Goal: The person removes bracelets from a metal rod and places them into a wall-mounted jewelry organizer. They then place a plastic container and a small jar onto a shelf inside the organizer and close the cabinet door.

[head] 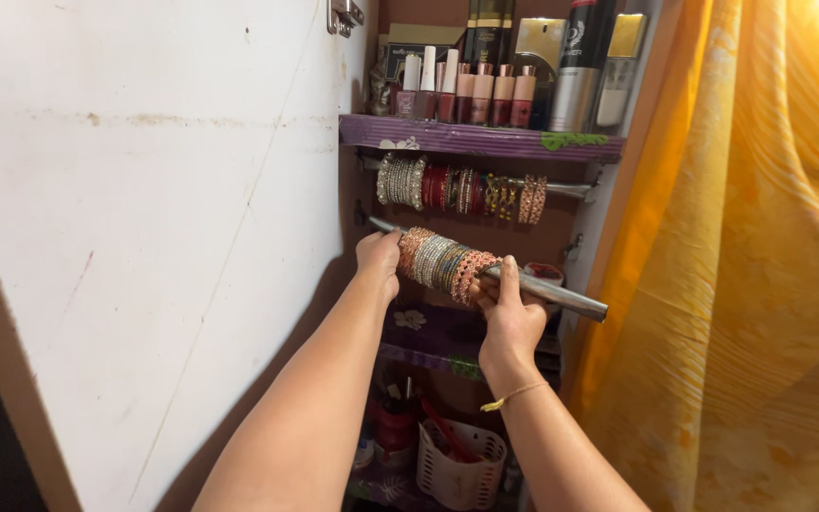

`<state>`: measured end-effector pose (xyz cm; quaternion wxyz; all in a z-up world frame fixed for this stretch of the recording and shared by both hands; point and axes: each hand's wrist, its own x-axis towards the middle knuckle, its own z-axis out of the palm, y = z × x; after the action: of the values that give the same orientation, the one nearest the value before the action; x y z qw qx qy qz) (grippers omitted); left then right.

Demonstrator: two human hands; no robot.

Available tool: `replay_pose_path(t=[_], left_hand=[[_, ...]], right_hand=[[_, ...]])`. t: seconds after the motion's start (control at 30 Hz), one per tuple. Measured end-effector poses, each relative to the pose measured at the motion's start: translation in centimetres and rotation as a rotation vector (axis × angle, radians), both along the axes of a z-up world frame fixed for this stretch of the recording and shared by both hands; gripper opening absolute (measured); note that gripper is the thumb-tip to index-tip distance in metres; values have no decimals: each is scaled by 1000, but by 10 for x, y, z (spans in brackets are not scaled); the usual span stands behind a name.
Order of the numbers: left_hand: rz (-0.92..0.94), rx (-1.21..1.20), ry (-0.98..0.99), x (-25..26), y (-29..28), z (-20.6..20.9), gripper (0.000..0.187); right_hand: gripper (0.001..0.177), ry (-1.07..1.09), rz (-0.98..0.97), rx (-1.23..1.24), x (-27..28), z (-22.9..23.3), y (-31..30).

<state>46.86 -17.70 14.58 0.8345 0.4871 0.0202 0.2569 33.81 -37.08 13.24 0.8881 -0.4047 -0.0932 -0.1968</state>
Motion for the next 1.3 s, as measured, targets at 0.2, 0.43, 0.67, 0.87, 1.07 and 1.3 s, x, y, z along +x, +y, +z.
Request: replay_pose_path(t=[0.2,0.43,0.67,0.87,1.07,1.3], left_hand=[[83,26,0,38,11,0,13],[137,-99,-117,54,23,-6,24],[174,-74,-34,57,31,-6,36],[199,-137,-29,67,20,-7,37],[213,-180,-28,63,16,-1,31],[226,-171,-13,50,8,4,38]], right_hand=[[30,31,15,24,36,8,10],[29,104,95,24,65,10,22],[28,145,122,11,92,12,19],[32,221,72,-88,126,20,6],[35,240,143,-126,152,28,0],[29,179,260,-129,180,26,-14]])
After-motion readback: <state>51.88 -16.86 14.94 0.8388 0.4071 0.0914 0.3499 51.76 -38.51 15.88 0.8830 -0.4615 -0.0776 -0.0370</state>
